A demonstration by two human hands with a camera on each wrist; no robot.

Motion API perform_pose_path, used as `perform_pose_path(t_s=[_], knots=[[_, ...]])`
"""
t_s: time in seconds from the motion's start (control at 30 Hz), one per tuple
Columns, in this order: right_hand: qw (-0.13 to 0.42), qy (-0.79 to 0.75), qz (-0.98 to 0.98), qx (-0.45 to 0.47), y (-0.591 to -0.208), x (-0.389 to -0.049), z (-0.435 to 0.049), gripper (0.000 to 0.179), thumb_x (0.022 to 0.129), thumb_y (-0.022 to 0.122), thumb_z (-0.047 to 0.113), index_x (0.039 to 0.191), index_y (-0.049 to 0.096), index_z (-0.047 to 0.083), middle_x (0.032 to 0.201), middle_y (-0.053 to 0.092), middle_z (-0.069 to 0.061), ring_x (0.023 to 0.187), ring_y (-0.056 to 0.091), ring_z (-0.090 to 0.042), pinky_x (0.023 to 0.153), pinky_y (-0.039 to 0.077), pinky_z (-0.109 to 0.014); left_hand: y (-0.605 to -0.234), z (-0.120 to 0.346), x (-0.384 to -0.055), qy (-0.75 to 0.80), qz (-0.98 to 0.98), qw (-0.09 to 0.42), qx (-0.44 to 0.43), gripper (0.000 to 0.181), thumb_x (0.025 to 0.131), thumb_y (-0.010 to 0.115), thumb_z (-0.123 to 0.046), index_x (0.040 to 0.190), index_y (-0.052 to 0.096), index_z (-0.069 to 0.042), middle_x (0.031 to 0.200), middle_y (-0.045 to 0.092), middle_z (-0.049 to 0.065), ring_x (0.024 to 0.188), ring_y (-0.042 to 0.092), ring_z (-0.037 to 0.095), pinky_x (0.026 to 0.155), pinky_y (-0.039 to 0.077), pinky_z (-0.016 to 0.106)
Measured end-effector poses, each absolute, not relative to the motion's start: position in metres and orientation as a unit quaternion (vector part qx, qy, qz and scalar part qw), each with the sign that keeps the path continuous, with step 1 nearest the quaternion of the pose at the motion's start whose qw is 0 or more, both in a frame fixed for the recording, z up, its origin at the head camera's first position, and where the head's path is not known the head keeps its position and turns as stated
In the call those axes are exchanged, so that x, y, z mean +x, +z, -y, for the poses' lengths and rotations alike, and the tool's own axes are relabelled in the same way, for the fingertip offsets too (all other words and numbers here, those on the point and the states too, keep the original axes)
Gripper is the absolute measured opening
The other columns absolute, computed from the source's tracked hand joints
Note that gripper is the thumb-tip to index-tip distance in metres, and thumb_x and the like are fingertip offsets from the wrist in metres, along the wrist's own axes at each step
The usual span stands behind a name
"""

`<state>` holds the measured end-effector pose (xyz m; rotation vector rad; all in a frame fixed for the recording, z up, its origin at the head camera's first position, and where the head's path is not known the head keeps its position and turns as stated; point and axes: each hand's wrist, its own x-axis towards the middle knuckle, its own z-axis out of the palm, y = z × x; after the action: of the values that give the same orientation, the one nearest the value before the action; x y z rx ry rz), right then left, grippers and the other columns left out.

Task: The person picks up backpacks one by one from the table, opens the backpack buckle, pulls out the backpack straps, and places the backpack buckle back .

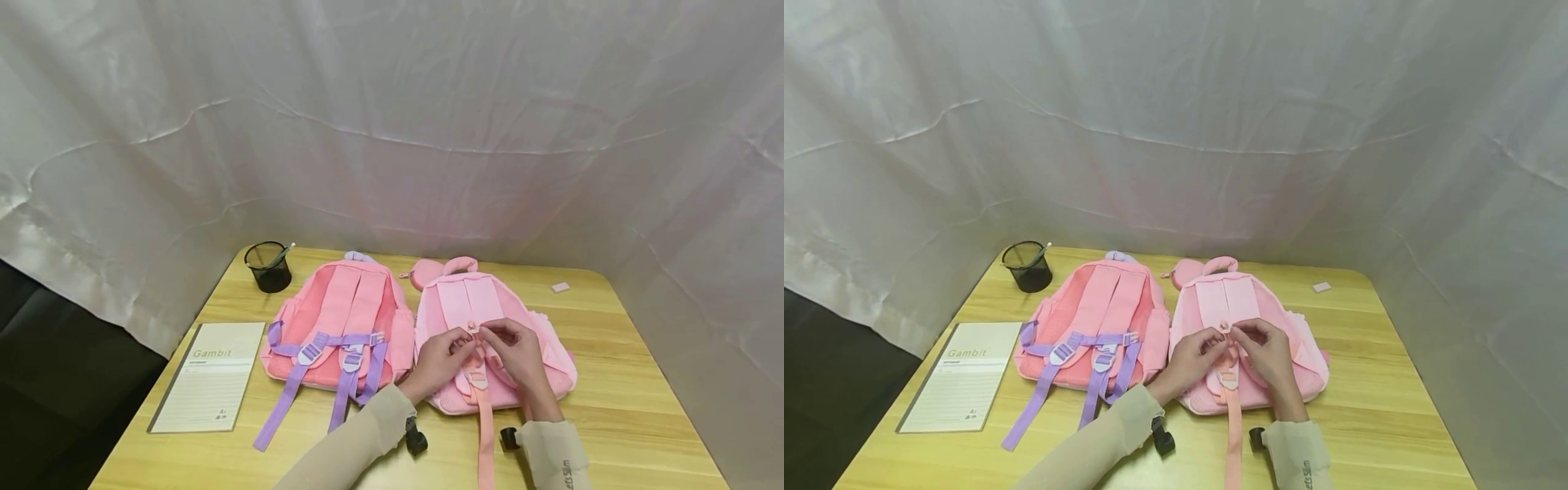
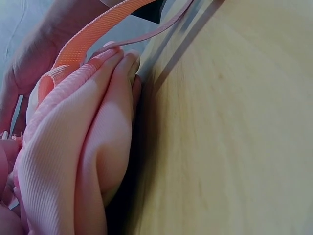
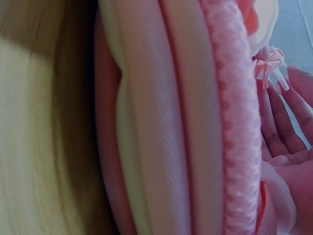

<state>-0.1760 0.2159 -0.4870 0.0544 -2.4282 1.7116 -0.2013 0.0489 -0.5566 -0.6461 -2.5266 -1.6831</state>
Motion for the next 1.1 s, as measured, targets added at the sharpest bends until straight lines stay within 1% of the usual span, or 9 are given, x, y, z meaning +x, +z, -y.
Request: perform_pose_path(t_s=[0.23, 0.33, 0.5, 0.7, 0.9, 1.1], knots=[[0.072, 0.584, 0.809, 0.006, -0.488, -0.176, -0.216, 0.021, 0.095, 0.076, 0.011, 0.108, 0.074, -0.004, 0.100, 0.075, -0.020, 0.083, 0.067, -0.004, 0.077, 0.053, -0.016, -0.559, -0.049, -0.202, -0.533, 0.820, 0.027, -0.207, 0.013, 0.104, 0.064, -0.032, 0.094, 0.070, -0.026, 0.078, 0.067, -0.013, 0.067, 0.054, -0.004, 0.065, 0.046, 0.018], [0.077, 0.580, 0.811, 0.006, -0.504, -0.184, -0.221, 0.024, 0.095, 0.077, 0.017, 0.109, 0.075, -0.001, 0.100, 0.076, -0.015, 0.084, 0.067, -0.005, 0.077, 0.053, -0.017, -0.560, -0.049, -0.202, -0.526, 0.824, 0.031, -0.208, 0.012, 0.103, 0.065, -0.031, 0.094, 0.070, -0.025, 0.078, 0.066, -0.014, 0.068, 0.053, -0.005, 0.067, 0.046, 0.017], [0.087, 0.571, 0.816, 0.010, -0.526, -0.195, -0.230, 0.027, 0.093, 0.079, 0.027, 0.108, 0.076, 0.004, 0.097, 0.076, -0.006, 0.085, 0.068, -0.007, 0.077, 0.054, -0.018, -0.560, -0.049, -0.202, -0.518, 0.827, 0.034, -0.216, 0.009, 0.102, 0.066, -0.028, 0.097, 0.072, -0.023, 0.081, 0.068, -0.013, 0.070, 0.055, -0.006, 0.070, 0.048, 0.015], [0.087, 0.570, 0.817, 0.003, -0.529, -0.197, -0.231, 0.029, 0.093, 0.079, 0.030, 0.108, 0.077, 0.006, 0.098, 0.076, -0.004, 0.085, 0.068, -0.008, 0.078, 0.054, -0.019, -0.560, -0.050, -0.202, -0.503, 0.835, 0.042, -0.218, 0.007, 0.101, 0.067, -0.027, 0.098, 0.072, -0.021, 0.082, 0.068, -0.013, 0.070, 0.054, -0.007, 0.070, 0.047, 0.014], [0.085, 0.572, 0.816, -0.009, -0.530, -0.195, -0.231, 0.029, 0.093, 0.080, 0.028, 0.108, 0.076, 0.004, 0.095, 0.076, -0.002, 0.083, 0.067, -0.008, 0.075, 0.054, -0.019, -0.560, -0.050, -0.201, -0.499, 0.839, 0.036, -0.213, 0.007, 0.100, 0.068, -0.028, 0.096, 0.071, -0.023, 0.077, 0.065, -0.015, 0.066, 0.052, -0.006, 0.065, 0.045, 0.015], [0.083, 0.582, 0.809, -0.011, -0.531, -0.195, -0.231, 0.025, 0.092, 0.080, 0.026, 0.106, 0.076, 0.005, 0.093, 0.075, 0.002, 0.084, 0.068, -0.008, 0.077, 0.054, -0.019, -0.561, -0.051, -0.200, -0.500, 0.839, 0.036, -0.210, 0.005, 0.099, 0.069, -0.026, 0.095, 0.071, -0.024, 0.075, 0.063, -0.016, 0.064, 0.051, -0.006, 0.063, 0.044, 0.016]])
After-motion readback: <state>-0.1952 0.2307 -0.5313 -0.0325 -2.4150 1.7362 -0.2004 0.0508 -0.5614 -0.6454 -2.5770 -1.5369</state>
